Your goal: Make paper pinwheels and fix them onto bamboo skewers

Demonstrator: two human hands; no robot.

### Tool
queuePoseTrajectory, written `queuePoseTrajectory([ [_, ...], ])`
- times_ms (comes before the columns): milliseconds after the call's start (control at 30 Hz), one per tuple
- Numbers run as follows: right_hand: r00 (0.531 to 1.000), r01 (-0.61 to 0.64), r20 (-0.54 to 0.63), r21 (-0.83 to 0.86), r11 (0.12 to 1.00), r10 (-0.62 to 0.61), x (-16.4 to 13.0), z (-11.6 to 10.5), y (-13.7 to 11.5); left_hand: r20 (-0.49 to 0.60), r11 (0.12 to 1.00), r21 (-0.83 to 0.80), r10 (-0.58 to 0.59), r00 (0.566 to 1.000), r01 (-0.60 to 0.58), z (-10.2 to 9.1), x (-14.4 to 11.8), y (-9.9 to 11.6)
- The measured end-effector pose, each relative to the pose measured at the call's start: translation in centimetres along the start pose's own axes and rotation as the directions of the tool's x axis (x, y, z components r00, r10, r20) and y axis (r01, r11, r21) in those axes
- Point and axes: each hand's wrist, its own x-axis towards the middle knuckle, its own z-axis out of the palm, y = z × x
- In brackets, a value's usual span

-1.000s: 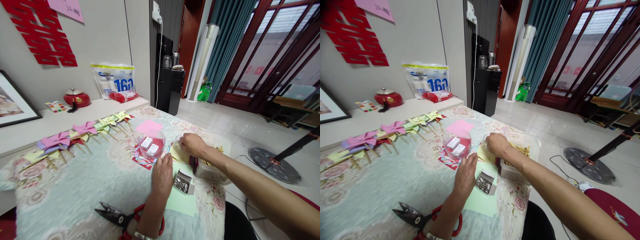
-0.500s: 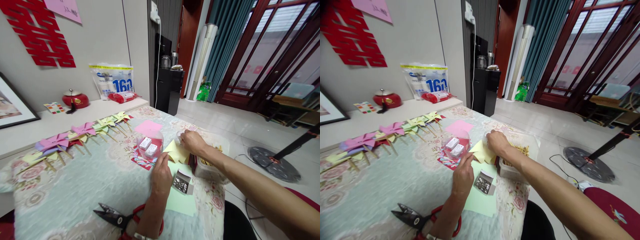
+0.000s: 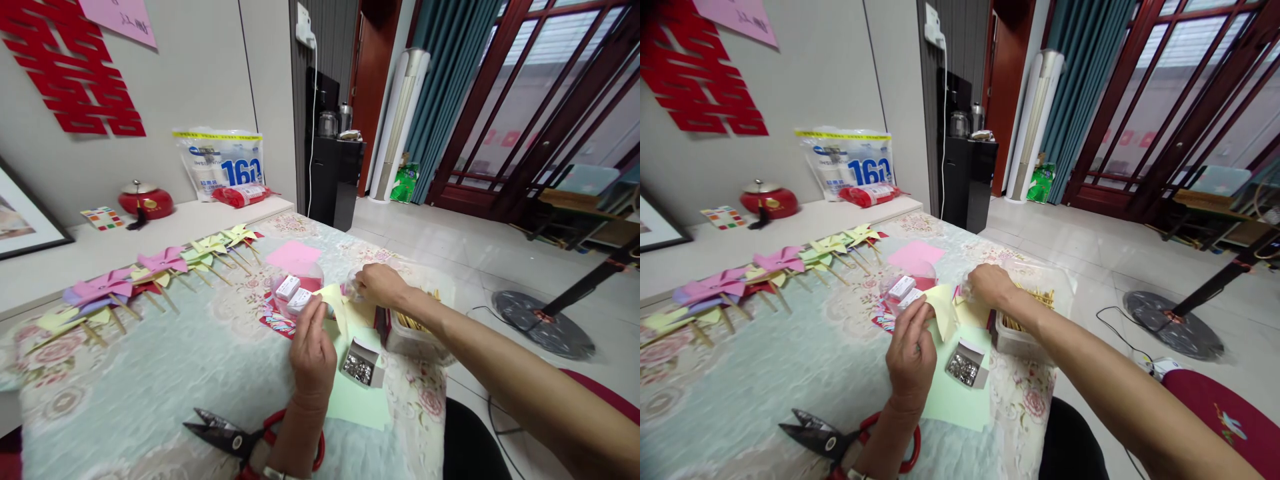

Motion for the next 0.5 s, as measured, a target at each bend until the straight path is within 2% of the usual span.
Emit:
queuePoseTrajectory([
  [167,0.991,0.125,0.051,0.014,0.992,-0.125,-0.3,0.0,0.0,-0.045,0.998,-0.036,-0.05,0.998,0.048,-0.2,0.5,0.0],
  [333,0.978,0.191,0.084,0.034,0.981,-0.194,-0.5,-0.6,-0.4,-0.022,0.976,-0.156,-0.155,0.988,0.15,-0.4,0.4,-0.5],
  [400,0.978,0.198,0.063,0.049,0.979,-0.201,-1.2,-1.5,-0.5,-0.01,0.962,-0.199,-0.192,0.981,0.186,-0.6,0.5,-0.7],
  [500,0.983,0.178,-0.051,0.083,0.981,-0.174,-2.9,-3.1,-0.9,-0.001,0.939,-0.263,-0.23,0.973,0.222,-1.0,1.2,-0.9],
])
